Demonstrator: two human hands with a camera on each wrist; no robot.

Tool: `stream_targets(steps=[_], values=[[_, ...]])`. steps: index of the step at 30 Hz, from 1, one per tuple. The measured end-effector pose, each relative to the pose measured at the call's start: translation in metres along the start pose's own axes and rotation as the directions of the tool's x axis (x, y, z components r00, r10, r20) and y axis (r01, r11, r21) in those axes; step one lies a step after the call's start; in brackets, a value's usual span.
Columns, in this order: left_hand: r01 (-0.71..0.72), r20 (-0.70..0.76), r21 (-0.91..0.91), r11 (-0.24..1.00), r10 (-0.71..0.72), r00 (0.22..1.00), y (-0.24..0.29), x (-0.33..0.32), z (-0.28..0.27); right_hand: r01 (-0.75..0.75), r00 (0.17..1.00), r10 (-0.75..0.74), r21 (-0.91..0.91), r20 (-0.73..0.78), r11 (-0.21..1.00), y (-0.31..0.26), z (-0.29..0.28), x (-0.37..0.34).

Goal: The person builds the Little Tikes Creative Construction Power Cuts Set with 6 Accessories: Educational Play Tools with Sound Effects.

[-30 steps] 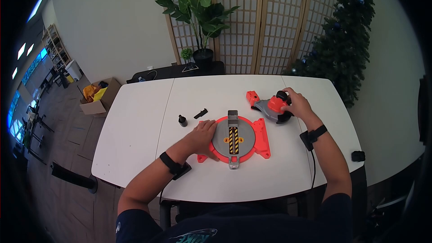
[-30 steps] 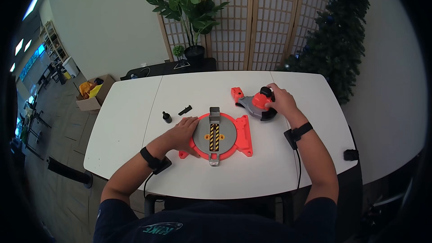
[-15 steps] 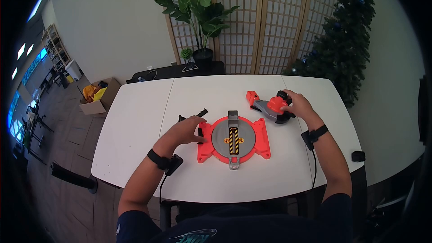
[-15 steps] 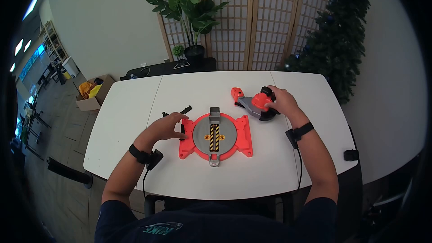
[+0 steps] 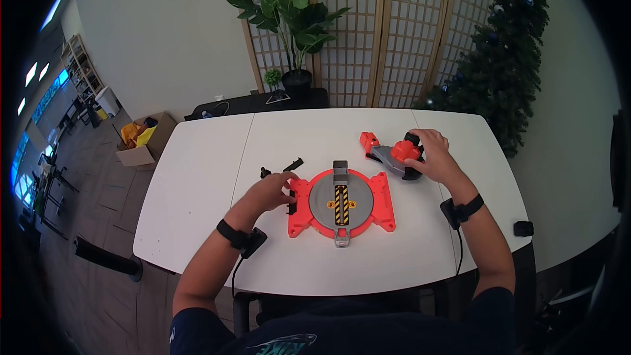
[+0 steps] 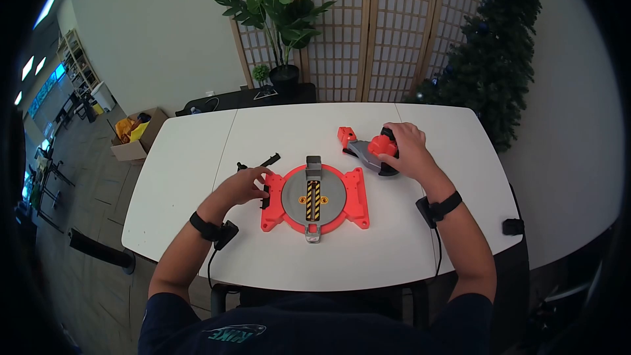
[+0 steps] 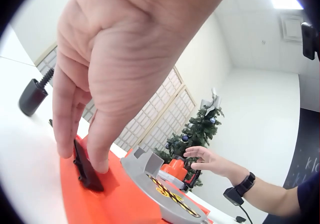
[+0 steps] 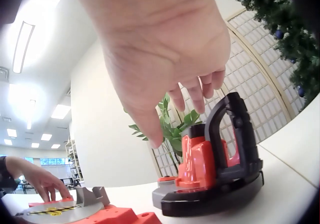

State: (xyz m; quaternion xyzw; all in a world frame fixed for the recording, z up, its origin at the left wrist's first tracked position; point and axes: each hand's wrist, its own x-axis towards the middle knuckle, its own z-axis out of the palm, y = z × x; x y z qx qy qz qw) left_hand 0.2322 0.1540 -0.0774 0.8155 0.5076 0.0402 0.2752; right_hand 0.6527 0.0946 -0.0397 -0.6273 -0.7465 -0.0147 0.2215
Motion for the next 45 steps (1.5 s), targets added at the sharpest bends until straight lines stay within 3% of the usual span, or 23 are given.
stream_targets(steps=[5, 7, 13, 20, 22, 23, 25, 27, 31, 33, 37, 39, 41, 43, 45], values=[[0.043, -0.053, -0.010, 0.999, -0.043, 0.998, 0.000, 0.000, 0.004, 0.066, 0.997, -0.070, 0.099, 0.039, 0.993, -0.020, -0.002, -0.013], [0.168, -0.015, -0.064, 0.984, -0.170, 0.985, 0.005, -0.003, 0.002, 0.072, 0.996, -0.078, 0.112, 0.050, 0.991, -0.026, -0.003, -0.018], [0.232, 0.090, -0.171, 0.957, -0.219, 0.971, 0.002, -0.001, -0.001, 0.124, 0.986, -0.145, 0.216, 0.082, 0.968, -0.030, 0.006, -0.030], [0.187, 0.057, 0.000, 0.982, -0.187, 0.981, 0.018, -0.003, -0.020, 0.165, 0.961, -0.221, 0.299, 0.165, 0.940, -0.045, 0.009, -0.036], [0.042, -0.063, -0.264, 0.964, -0.060, 0.996, 0.030, -0.009, -0.022, 0.151, 0.948, -0.234, 0.343, 0.215, 0.927, -0.054, 0.005, -0.036], [0.042, -0.063, -0.264, 0.964, -0.061, 0.996, 0.034, -0.010, -0.022, 0.179, 0.934, -0.272, 0.359, 0.230, 0.916, -0.058, 0.004, -0.035], [-0.091, -0.085, -0.296, 0.951, 0.069, 0.994, 0.043, -0.011, -0.023, 0.205, 0.919, -0.310, 0.375, 0.245, 0.904, -0.067, 0.001, -0.034], [-0.128, -0.090, -0.335, 0.933, 0.104, 0.991, 0.053, -0.013, -0.026, 0.128, 0.892, -0.304, 0.460, 0.333, 0.879, -0.077, -0.003, -0.032], [-0.211, -0.058, -0.442, 0.872, 0.206, 0.977, 0.064, -0.009, -0.018, 0.198, 0.880, -0.334, 0.377, 0.339, 0.905, -0.098, -0.008, -0.032], [-0.259, -0.053, -0.449, 0.855, 0.264, 0.963, 0.075, -0.010, -0.013, 0.179, 0.902, -0.333, 0.465, 0.274, 0.867, -0.107, -0.006, -0.034], [-0.372, -0.047, -0.481, 0.794, 0.400, 0.915, 0.098, -0.013, -0.006, 0.212, 0.892, -0.363, 0.462, 0.268, 0.861, -0.119, 0.006, -0.030], [-0.387, -0.055, -0.459, 0.800, 0.409, 0.911, 0.104, -0.015, -0.003, 0.183, 0.879, -0.348, 0.442, 0.327, 0.878, -0.125, 0.005, -0.030], [-0.506, -0.080, -0.378, 0.775, 0.517, 0.852, 0.106, -0.014, -0.001, 0.184, 0.869, -0.341, 0.405, 0.360, 0.896, -0.127, 0.007, -0.028], [-0.500, -0.074, -0.334, 0.799, 0.506, 0.859, 0.108, -0.017, -0.006, 0.186, 0.858, -0.332, 0.366, 0.391, 0.912, -0.127, 0.009, -0.028], [-0.492, -0.069, -0.289, 0.822, 0.494, 0.867, 0.107, -0.018, -0.009, 0.093, 0.888, -0.252, 0.387, 0.384, 0.917, -0.126, 0.010, -0.028]])
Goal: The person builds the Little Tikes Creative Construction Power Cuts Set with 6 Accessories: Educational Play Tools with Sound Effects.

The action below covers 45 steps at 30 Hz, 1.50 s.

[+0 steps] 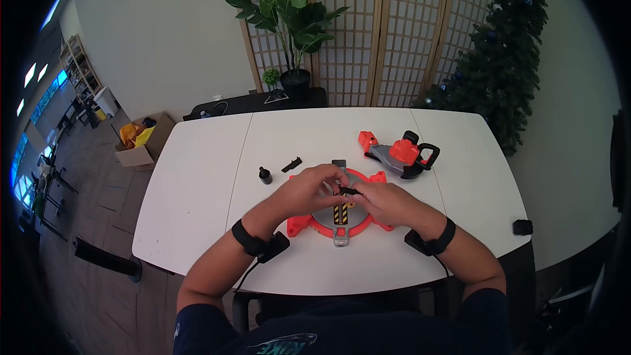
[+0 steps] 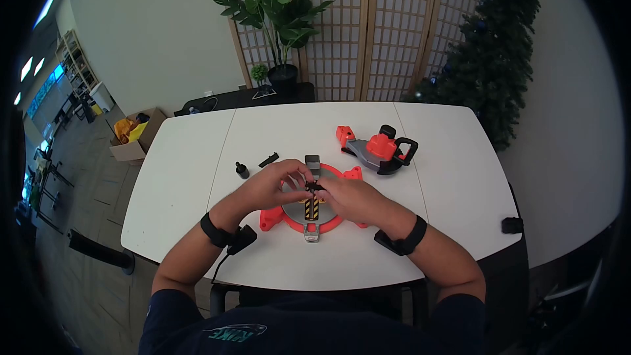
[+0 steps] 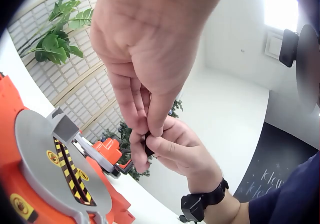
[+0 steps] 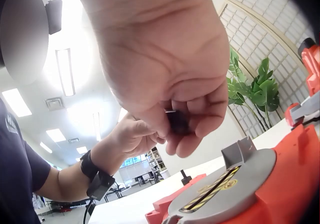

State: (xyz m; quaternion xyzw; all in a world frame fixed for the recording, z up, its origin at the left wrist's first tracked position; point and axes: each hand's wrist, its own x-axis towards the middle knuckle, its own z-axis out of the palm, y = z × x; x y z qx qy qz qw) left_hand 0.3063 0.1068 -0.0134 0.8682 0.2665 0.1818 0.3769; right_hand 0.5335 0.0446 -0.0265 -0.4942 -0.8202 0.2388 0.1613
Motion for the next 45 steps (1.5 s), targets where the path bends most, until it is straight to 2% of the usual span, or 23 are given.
stream_targets(steps=[4, 6, 7, 8, 9, 11, 13, 16, 18, 22, 24, 25, 27, 31, 34, 36, 39, 45], values=[[0.130, -0.041, 0.123, 0.984, -0.126, 0.991, -0.021, -0.007, -0.006, -0.037, 0.999, 0.038, 0.009, -0.031, 0.999, 0.018, 0.000, 0.004], [0.171, -0.054, 0.178, 0.969, -0.164, 0.985, -0.033, -0.009, -0.009, -0.065, 0.998, 0.064, -0.110, -0.009, 0.992, 0.027, -0.001, 0.006], [0.200, 0.013, 0.271, 0.942, -0.212, 0.977, -0.037, -0.010, -0.011, -0.065, 0.998, 0.064, -0.110, -0.010, 0.992, 0.033, 0.002, 0.006], [0.220, 0.073, 0.364, 0.905, -0.264, 0.962, -0.041, -0.011, -0.012, 0.011, 0.999, -0.019, -0.147, -0.051, 0.989, 0.042, 0.006, 0.006], [0.220, 0.073, 0.364, 0.905, -0.264, 0.962, -0.045, -0.013, -0.011, 0.086, 0.991, -0.103, -0.186, -0.088, 0.979, 0.050, 0.010, 0.006], [0.189, 0.109, 0.478, 0.858, -0.272, 0.956, -0.053, -0.021, -0.005, 0.104, 0.991, -0.117, -0.177, -0.065, 0.979, 0.061, 0.016, 0.006], [0.210, 0.097, 0.472, 0.856, -0.287, 0.953, -0.059, -0.026, 0.000, 0.122, 0.991, -0.130, -0.167, -0.041, 0.978, 0.065, 0.021, 0.004], [0.226, 0.071, 0.480, 0.848, -0.294, 0.953, -0.063, -0.029, 0.004, 0.071, 0.995, -0.085, -0.225, -0.052, 0.972, 0.067, 0.025, 0.001], [0.221, 0.059, 0.492, 0.842, -0.286, 0.956, -0.064, -0.029, 0.004, 0.026, 1.000, -0.025, -0.207, 0.005, 0.978, 0.069, 0.024, 0.001], [0.230, 0.046, 0.475, 0.850, -0.285, 0.957, -0.064, -0.029, 0.004, 0.038, 0.999, -0.040, -0.213, -0.006, 0.976, 0.073, 0.024, 0.003], [0.237, 0.040, 0.460, 0.856, -0.286, 0.957, -0.063, -0.029, 0.003, 0.012, 0.999, -0.001, -0.212, 0.053, 0.977, 0.073, 0.023, 0.005], [0.244, 0.026, 0.459, 0.854, -0.287, 0.958, -0.061, -0.029, 0.003, 0.012, 0.999, -0.001, -0.213, 0.052, 0.977, 0.075, 0.024, 0.005], [0.250, 0.012, 0.459, 0.852, -0.287, 0.958, -0.060, -0.030, 0.004, 0.108, 0.989, -0.129, -0.253, -0.069, 0.962, 0.079, 0.029, 0.005], [0.255, 0.001, 0.448, 0.857, -0.286, 0.958, -0.066, -0.029, 0.005, 0.085, 0.995, -0.097, -0.266, -0.031, 0.960, 0.080, 0.029, 0.007], [0.255, -0.001, 0.447, 0.858, -0.285, 0.959, -0.067, -0.029, 0.005, 0.102, 0.989, -0.129, -0.284, -0.077, 0.953, 0.080, 0.031, 0.006], [0.253, -0.002, 0.447, 0.858, -0.283, 0.959, -0.066, -0.029, 0.006, 0.043, 0.999, -0.043, -0.251, 0.008, 0.967, 0.077, 0.028, 0.007], [0.260, -0.008, 0.433, 0.863, -0.285, 0.959, -0.065, -0.029, 0.005, 0.031, 0.999, -0.027, -0.253, 0.018, 0.967, 0.077, 0.028, 0.007], [0.261, -0.011, 0.422, 0.868, -0.283, 0.959, -0.066, -0.028, 0.006, 0.042, 0.999, -0.041, -0.254, 0.008, 0.966, 0.076, 0.029, 0.006]])
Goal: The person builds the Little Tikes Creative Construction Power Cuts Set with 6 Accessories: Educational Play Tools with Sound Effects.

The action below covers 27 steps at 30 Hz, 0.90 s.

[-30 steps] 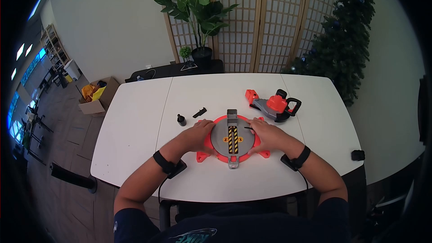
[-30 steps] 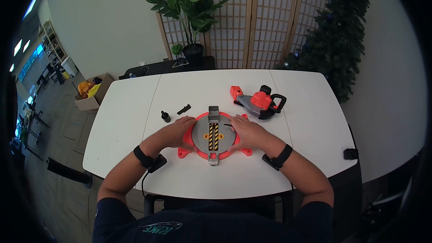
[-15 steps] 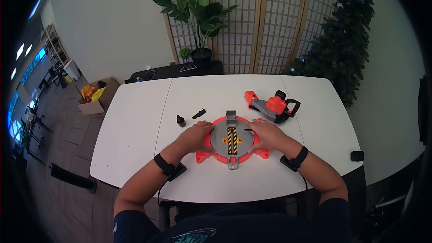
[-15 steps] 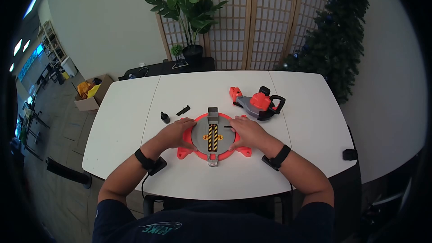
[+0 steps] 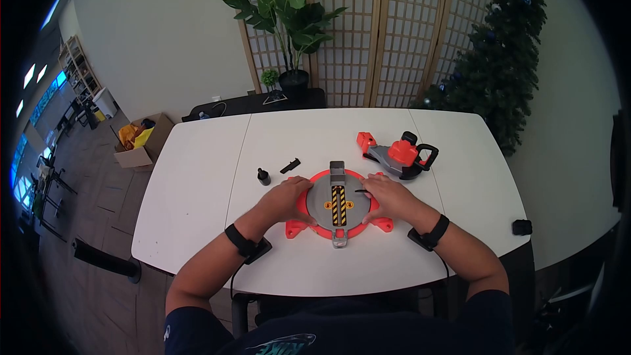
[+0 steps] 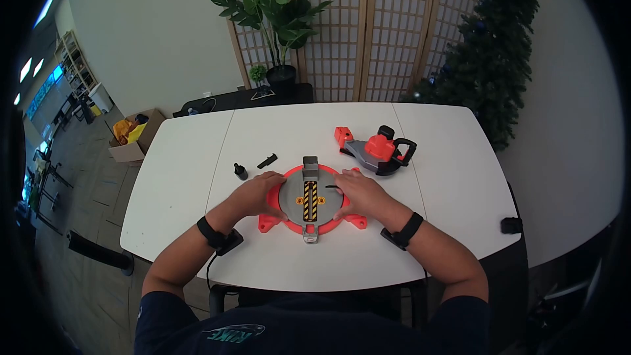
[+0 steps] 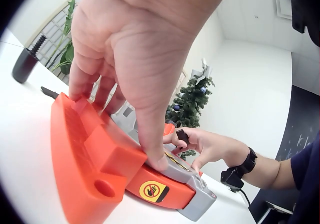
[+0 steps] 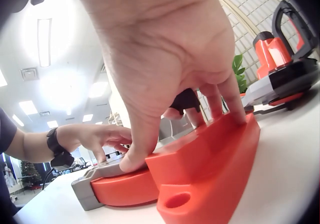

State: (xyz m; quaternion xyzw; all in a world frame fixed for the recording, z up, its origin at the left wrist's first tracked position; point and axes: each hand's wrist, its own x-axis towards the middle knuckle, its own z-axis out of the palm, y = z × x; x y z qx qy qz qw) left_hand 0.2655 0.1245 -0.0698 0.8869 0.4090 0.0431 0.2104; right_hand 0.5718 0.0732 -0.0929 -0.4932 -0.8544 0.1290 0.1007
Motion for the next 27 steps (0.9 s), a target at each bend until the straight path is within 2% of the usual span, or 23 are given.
stream_targets(steps=[3, 6, 9, 19, 21, 27], values=[[0.004, -0.003, -0.007, 1.000, -0.004, 1.000, -0.001, 0.000, 0.000, 0.053, 0.997, -0.054, -0.024, -0.061, 0.998, 0.004, 0.006, -0.001], [0.008, -0.005, -0.020, 1.000, -0.008, 1.000, 0.001, -0.001, 0.000, 0.047, 0.997, -0.048, -0.025, -0.067, 0.999, 0.004, 0.006, -0.001], [0.013, -0.008, -0.031, 0.999, -0.013, 1.000, 0.002, -0.001, -0.001, 0.008, 1.000, -0.008, -0.004, -0.010, 1.000, -0.001, -0.001, 0.000], [0.040, 0.005, -0.032, 0.999, -0.040, 0.999, 0.006, -0.001, -0.003, 0.024, 0.999, -0.024, 0.012, -0.044, 1.000, 0.004, 0.007, -0.001], [0.044, 0.006, -0.033, 0.998, -0.044, 0.999, 0.006, -0.001, -0.003, 0.056, 0.996, -0.060, -0.061, -0.067, 0.997, 0.006, 0.009, -0.001], [0.031, 0.011, -0.027, 0.999, -0.030, 0.999, 0.004, 0.000, -0.004, 0.051, 0.998, -0.053, -0.063, -0.038, 0.997, 0.004, 0.004, 0.001]])
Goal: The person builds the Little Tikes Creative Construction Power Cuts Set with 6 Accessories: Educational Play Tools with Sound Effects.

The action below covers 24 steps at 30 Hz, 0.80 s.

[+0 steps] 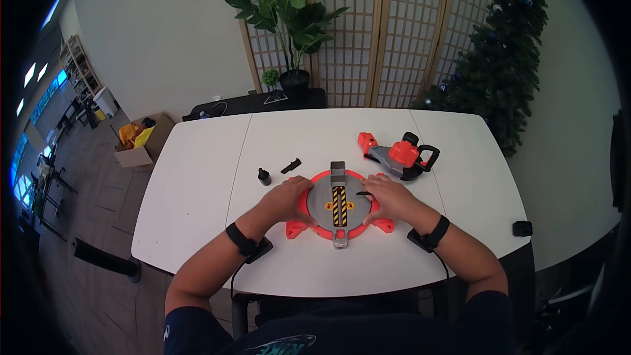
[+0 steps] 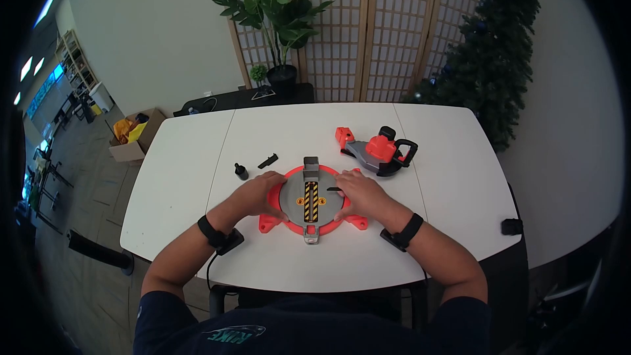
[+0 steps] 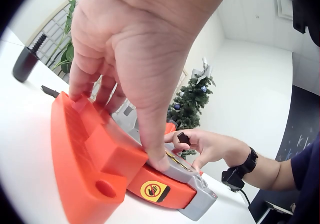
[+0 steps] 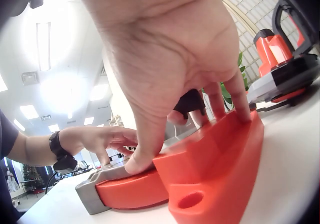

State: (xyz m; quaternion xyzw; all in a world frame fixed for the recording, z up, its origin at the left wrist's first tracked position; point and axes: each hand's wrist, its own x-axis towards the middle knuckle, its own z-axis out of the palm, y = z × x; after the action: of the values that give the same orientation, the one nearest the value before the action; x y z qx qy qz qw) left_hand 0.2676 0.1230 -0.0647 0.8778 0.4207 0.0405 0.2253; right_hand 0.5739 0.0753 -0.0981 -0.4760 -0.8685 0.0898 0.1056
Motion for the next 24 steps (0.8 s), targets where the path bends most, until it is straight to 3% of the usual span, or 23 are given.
stream_targets(steps=[9, 15, 19, 21, 24], values=[[-0.014, -0.012, -0.010, 1.000, 0.014, 1.000, -0.006, 0.002, 0.005, -0.055, 0.996, 0.051, 0.047, 0.076, 0.997, -0.005, -0.009, 0.003], [-0.037, -0.017, -0.042, 0.998, 0.036, 0.999, -0.011, 0.002, 0.008, -0.017, 1.000, 0.017, 0.060, -0.007, 0.998, 0.007, 0.006, 0.001], [0.000, 0.035, 0.013, 1.000, -0.001, 0.999, -0.007, -0.003, 0.007, -0.035, 0.999, 0.032, 0.063, 0.040, 0.997, 0.001, -0.002, -0.001], [0.021, 0.058, 0.038, 0.999, -0.023, 0.998, -0.002, -0.006, 0.006, -0.054, 0.989, 0.047, 0.047, 0.141, 0.997, -0.005, -0.012, -0.002], [0.086, 0.095, 0.092, 0.992, -0.095, 0.991, 0.002, -0.009, 0.007, 0.011, 0.995, -0.009, -0.019, 0.099, 1.000, 0.000, -0.006, -0.005]])
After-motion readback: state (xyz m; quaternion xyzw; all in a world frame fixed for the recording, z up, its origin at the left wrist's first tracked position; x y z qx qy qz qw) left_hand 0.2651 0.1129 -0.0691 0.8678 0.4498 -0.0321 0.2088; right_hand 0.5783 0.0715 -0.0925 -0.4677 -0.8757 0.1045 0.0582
